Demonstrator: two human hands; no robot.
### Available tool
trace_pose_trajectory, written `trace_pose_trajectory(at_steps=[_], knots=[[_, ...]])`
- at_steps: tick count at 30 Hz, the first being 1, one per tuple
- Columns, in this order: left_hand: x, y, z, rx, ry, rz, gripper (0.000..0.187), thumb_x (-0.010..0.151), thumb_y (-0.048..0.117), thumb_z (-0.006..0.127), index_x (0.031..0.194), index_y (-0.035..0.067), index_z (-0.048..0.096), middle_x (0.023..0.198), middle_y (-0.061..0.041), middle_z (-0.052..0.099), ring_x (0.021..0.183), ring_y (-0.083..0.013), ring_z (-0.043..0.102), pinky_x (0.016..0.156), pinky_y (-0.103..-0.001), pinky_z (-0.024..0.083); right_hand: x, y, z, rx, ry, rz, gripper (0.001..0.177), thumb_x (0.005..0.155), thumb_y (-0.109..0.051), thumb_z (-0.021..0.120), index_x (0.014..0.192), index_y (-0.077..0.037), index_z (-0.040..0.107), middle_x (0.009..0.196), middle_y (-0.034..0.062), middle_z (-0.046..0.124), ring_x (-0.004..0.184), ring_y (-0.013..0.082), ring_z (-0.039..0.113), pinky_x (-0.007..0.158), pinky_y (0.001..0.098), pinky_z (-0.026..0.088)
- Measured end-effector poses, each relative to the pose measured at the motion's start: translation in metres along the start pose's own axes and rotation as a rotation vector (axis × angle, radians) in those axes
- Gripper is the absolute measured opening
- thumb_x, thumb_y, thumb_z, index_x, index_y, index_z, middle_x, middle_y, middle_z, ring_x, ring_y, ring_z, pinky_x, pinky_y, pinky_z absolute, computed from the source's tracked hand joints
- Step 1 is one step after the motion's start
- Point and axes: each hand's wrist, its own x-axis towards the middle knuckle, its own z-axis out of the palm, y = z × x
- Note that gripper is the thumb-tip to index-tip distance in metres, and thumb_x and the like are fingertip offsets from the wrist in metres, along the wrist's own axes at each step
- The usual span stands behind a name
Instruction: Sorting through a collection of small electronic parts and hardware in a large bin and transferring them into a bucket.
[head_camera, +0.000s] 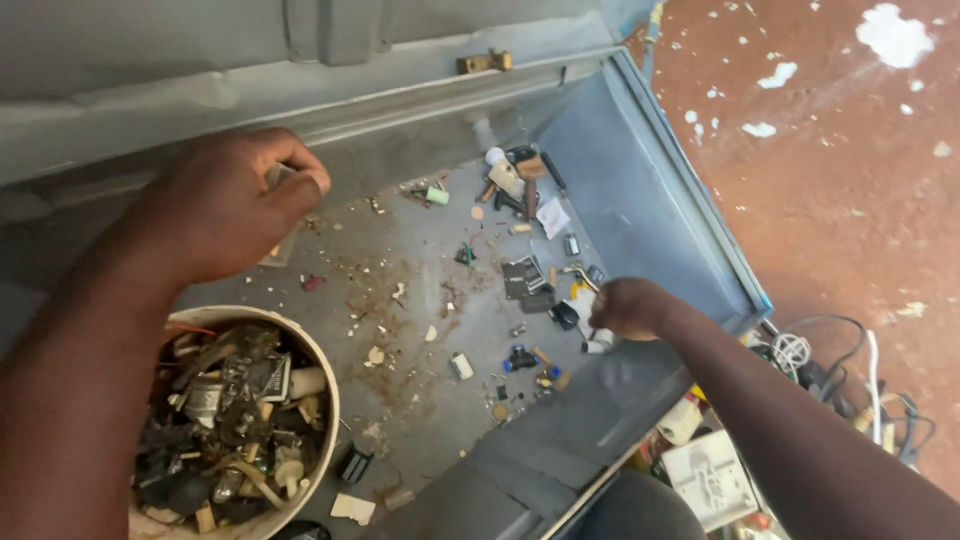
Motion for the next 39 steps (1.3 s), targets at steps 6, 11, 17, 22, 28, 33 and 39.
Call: trace_pose_trajectory(at_steps=[6,11,17,22,28,33,39], knots=[[-0.004,0.007,-0.005,-0.001,-0.04,-0.049,0.027,0.099,0.037,0.056,0.111,0.022,0.076,0.081,-0.012,0.078,0.07,-0.0302,0.072,0.071,-0.051,0.046,0.081,0.021,0.06,-0.384,-0.402,0.149,0.082,0.089,-0.075,0.075,0.111,0.004,0.077,0.111,0.012,0.077,0.089,0.0279,0.074,0.074,0.0404,0.056],[0.001,-0.004,-0.003,0.006,-0.025,0.0,0.026,0.097,0.039,0.057,0.11,0.027,0.076,0.084,-0.006,0.076,0.073,-0.0273,0.066,0.068,-0.049,0.044,0.135,0.024,0.121,-0.648,-0.342,0.071,0.064,0.083,-0.071,0.077,0.124,-0.021,0.082,0.125,0.0067,0.077,0.117,0.027,0.072,0.094,0.0404,0.058],[0.007,-0.01,0.001,0.022,0.013,0.119,0.03,0.093,0.039,0.056,0.107,0.023,0.077,0.094,-0.006,0.078,0.08,-0.0298,0.067,0.072,-0.052,0.045,0.093,0.001,0.08,-0.279,-0.264,0.372,0.03,0.098,-0.038,0.071,0.108,-0.01,0.077,0.081,0.0015,0.081,0.057,0.0162,0.075,0.054,0.0301,0.058],[0.001,-0.003,-0.002,0.023,-0.019,0.069,0.029,0.095,0.038,0.056,0.109,0.024,0.077,0.093,-0.006,0.078,0.08,-0.0287,0.067,0.072,-0.051,0.045,0.071,-0.034,0.062,-0.242,-0.293,0.278,0.031,0.1,-0.022,0.054,0.118,-0.002,0.069,0.079,0.0099,0.073,0.061,0.0242,0.065,0.049,0.0372,0.049],[0.005,-0.011,0.001,0.013,-0.013,0.113,0.03,0.095,0.038,0.055,0.11,0.023,0.077,0.084,-0.008,0.076,0.075,-0.0302,0.069,0.071,-0.052,0.046,0.016,-0.111,0.047,-0.269,-0.163,-0.131,0.046,0.096,-0.051,0.066,0.094,-0.006,0.072,0.094,0.0132,0.077,0.081,0.0286,0.07,0.07,0.0437,0.052],[0.001,-0.003,-0.001,-0.013,-0.015,0.069,0.024,0.097,0.034,0.056,0.106,0.023,0.076,0.068,-0.006,0.074,0.059,-0.0249,0.069,0.069,-0.046,0.047,0.023,-0.113,0.067,-0.227,-0.026,-0.176,0.046,0.09,-0.04,0.08,0.121,-0.011,0.062,0.116,0.0168,0.072,0.104,0.0366,0.07,0.074,0.0499,0.058],[0.001,-0.009,-0.001,0.023,-0.006,0.103,0.03,0.095,0.037,0.054,0.108,0.024,0.077,0.073,-0.008,0.074,0.069,-0.0274,0.065,0.07,-0.049,0.045,0.012,-0.117,0.076,-0.091,-0.01,-0.114,0.045,0.088,-0.024,0.078,0.124,-0.009,0.057,0.113,0.0168,0.071,0.096,0.0362,0.07,0.068,0.0476,0.056]])
